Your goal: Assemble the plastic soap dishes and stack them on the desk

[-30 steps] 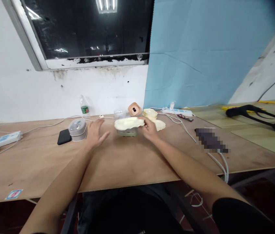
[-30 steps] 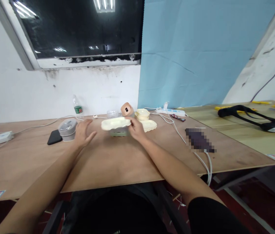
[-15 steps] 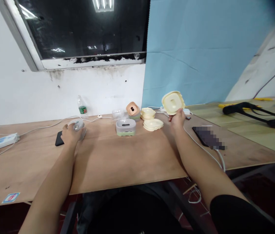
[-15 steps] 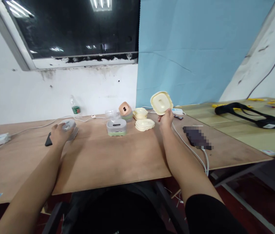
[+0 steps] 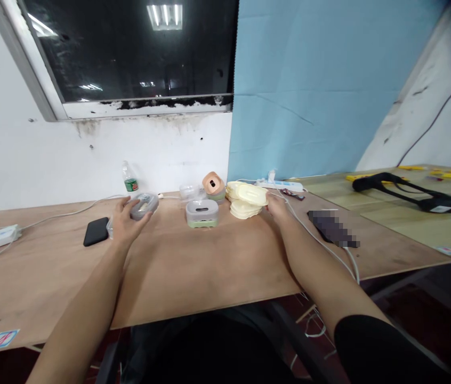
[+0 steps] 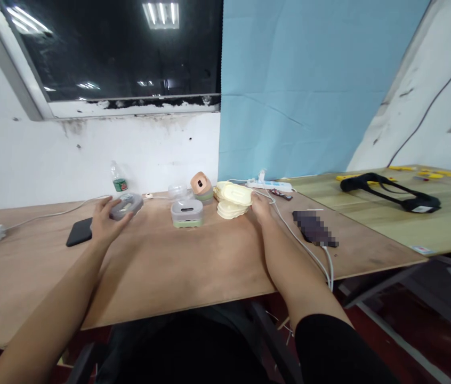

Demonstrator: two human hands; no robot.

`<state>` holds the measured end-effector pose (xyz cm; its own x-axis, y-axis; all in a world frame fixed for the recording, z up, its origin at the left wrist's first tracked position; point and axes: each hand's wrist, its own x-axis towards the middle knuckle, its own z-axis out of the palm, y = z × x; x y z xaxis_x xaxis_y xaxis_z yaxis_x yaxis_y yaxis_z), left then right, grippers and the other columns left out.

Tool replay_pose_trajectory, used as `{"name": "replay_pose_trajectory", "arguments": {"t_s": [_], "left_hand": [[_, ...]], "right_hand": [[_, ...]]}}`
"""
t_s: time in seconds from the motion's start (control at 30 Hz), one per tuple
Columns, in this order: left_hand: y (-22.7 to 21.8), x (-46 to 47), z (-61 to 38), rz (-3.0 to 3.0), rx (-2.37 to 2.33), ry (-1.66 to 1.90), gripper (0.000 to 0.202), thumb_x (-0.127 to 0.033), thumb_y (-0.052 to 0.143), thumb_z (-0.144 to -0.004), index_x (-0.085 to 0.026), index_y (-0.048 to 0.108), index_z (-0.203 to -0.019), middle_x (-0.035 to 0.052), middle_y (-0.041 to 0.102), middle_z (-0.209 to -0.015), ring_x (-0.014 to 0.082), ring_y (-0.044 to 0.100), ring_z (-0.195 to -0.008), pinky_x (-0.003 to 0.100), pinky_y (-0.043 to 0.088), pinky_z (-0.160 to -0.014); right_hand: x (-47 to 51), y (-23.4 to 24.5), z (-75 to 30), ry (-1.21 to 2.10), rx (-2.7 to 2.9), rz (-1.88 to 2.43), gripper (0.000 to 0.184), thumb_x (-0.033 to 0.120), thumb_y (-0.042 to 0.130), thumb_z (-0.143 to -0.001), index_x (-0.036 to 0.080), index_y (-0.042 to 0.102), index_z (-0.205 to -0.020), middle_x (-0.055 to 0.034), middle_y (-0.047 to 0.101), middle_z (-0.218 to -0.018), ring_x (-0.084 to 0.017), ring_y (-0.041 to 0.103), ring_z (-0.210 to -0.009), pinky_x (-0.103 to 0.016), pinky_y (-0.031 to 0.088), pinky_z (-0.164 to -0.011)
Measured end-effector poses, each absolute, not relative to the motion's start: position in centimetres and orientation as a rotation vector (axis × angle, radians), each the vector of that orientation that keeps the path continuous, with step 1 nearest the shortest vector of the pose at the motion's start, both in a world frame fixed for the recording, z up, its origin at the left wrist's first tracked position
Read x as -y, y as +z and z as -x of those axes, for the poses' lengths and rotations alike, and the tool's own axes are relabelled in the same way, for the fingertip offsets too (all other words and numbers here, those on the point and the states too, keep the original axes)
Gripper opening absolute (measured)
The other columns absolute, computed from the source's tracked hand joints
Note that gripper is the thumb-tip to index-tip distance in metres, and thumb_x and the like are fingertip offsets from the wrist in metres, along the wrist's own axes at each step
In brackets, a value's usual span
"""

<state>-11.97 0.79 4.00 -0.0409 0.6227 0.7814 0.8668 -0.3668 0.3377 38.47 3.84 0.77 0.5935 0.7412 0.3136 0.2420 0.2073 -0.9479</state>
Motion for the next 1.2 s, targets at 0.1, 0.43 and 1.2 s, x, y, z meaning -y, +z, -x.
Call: {"name": "replay_pose_trajectory", "arguments": {"t_s": [0.1,0.43,1.2], "left_hand": [[3.9,-0.3,10.6,2.127,1.421,-1.362,0.047,-0.047,0.069,-0.075,-0.024,0.061,-0.115,0.0082,0.047,-0.136,0.0277,0.048,-0.124,0.039,0.043,-0.104],[3.6,1.0,8.1,2.467,1.065,-1.350,0.049,-0.047,0.067,-0.076,-0.023,0.058,-0.117,0.0093,0.055,-0.129,0.0275,0.054,-0.119,0.042,0.046,-0.100],[2.9,2.6,5.2,2.787,1.252,-1.619,0.038,-0.047,0.040,-0.094,-0.019,0.064,-0.105,0.0038,0.071,-0.086,0.0169,0.067,-0.073,0.030,0.051,-0.071]], "right_hand": [[-4.1,0.3,-38.6,0.406,0.932,1.529,0.031,0.046,0.057,-0.078,0.016,0.063,-0.071,0.0004,0.054,-0.053,-0.015,0.050,-0.053,-0.026,0.040,-0.051],[-5.2,-0.4,-38.9,0.081,0.988,1.743,0.032,0.043,0.053,-0.076,0.016,0.069,-0.081,-0.0058,0.065,-0.070,-0.022,0.057,-0.070,-0.034,0.044,-0.072],[2.0,2.2,-20.1,-0.119,2.107,0.873,0.031,0.037,0.050,-0.091,0.021,0.061,-0.115,-0.0047,0.071,-0.090,-0.016,0.063,-0.073,-0.028,0.048,-0.071]]}}
